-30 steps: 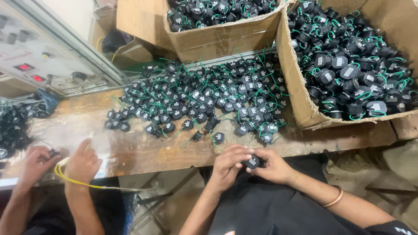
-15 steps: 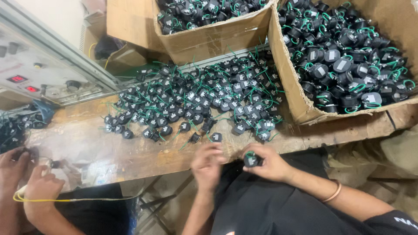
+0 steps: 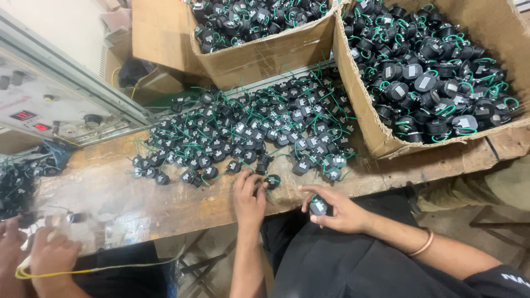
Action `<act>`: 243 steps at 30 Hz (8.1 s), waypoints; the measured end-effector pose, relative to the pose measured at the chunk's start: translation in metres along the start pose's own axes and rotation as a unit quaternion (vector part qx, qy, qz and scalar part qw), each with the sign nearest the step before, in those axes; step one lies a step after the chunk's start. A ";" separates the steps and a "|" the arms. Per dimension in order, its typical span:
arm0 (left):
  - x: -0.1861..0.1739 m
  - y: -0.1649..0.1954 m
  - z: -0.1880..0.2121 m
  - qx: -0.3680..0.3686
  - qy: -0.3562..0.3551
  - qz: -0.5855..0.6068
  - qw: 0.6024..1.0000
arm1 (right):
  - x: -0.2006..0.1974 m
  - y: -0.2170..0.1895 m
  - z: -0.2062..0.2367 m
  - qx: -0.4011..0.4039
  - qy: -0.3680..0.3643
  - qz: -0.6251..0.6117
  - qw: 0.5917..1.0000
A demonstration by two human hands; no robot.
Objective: The person picks up small black round electrical components with green wires from the workbench, manipulates each one in their hands, and places them into cardboard boxes on the bench. They repeat this pick-handle-place cycle continuously, moving finished components into the boxes while more components lie spread across the table.
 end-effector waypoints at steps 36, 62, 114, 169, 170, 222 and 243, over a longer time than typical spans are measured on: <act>0.013 0.093 0.019 0.111 -0.105 0.357 0.922 | 0.000 0.016 -0.003 -0.053 0.047 0.108 0.992; 0.005 0.045 0.000 0.048 -0.088 0.010 0.995 | -0.001 0.004 -0.006 -0.078 0.005 0.121 0.990; 0.010 0.063 0.036 0.061 0.033 0.240 0.968 | -0.002 -0.014 0.000 -0.117 0.111 0.187 0.969; 0.020 0.087 0.021 0.147 -0.092 0.343 0.923 | -0.006 0.050 0.009 0.025 0.028 0.064 0.997; 0.022 0.086 0.022 0.133 -0.096 0.338 0.927 | -0.004 0.051 0.009 0.053 0.021 0.039 0.998; 0.019 0.005 -0.021 -0.033 0.215 0.139 0.966 | -0.022 0.019 0.007 -0.095 0.087 0.159 0.979; 0.023 0.089 0.010 0.134 -0.129 0.296 0.937 | -0.016 0.040 0.005 0.010 0.105 0.225 0.969</act>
Point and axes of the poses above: each hand's wrist, its own z-axis away from the middle knuckle, its own x-axis out of the palm, y = z × x, the point moved 1 cm from there along -z, towards the middle knuckle, and after that the axes turned 11 degrees about z, right-handed, at the moved point
